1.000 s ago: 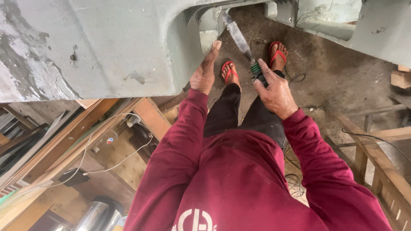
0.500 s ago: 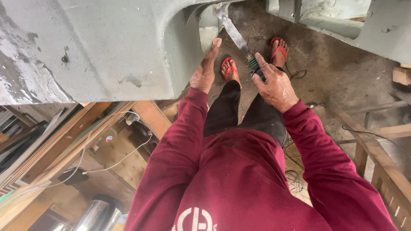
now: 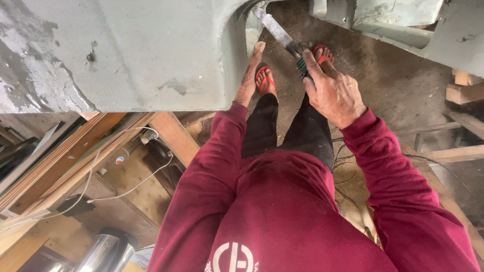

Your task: The person cleans a large grey metal frame using a wire brush and a red heat gun. They scrub the surface with the wire brush, then apply heat to specific areas, and finally use a metal scraper to remove residue from the frame's edges.

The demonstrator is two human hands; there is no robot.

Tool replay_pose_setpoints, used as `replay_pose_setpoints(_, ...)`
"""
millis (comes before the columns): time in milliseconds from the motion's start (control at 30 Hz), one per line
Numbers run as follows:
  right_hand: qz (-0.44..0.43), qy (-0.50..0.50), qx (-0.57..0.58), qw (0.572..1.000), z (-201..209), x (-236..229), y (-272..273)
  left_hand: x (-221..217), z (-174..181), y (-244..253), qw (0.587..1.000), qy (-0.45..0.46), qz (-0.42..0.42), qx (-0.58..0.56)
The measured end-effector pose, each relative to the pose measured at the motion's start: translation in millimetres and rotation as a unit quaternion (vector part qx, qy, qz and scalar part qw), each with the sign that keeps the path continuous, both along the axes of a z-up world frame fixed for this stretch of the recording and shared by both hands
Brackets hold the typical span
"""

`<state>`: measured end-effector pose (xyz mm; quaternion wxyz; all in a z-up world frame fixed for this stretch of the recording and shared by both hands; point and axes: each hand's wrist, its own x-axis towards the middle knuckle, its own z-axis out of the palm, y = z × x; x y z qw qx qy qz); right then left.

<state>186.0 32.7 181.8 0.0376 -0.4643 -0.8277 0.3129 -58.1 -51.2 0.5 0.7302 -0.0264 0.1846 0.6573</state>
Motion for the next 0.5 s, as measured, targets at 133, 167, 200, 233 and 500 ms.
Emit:
replay_pose_setpoints(133,0.002,0.005,0.023,1.0,1.5,-2.3,2.1,-0.8,2.3,3.3,0.94,-0.32,0.083,-0.08)
replay_pose_setpoints(167,-0.002,-0.002,0.02,1.0,1.6,-2.8,2.4,-1.9,2.5,4.7,0.914,-0.381,0.104,-0.096)
replay_pose_setpoints(200,-0.006,-0.009,0.017,1.0,1.5,-3.2,2.8,-2.6,2.1,5.6,0.876,-0.452,0.129,-0.112)
replay_pose_setpoints(233,-0.01,-0.016,0.013,1.0,1.3,-3.9,2.6,-4.1,1.7,5.1,0.842,-0.5,0.154,-0.132)
replay_pose_setpoints(500,-0.021,-0.051,-0.144,0.988,-4.1,-2.6,13.8,-0.4,-10.8,-1.2,0.795,0.581,-0.161,0.07)
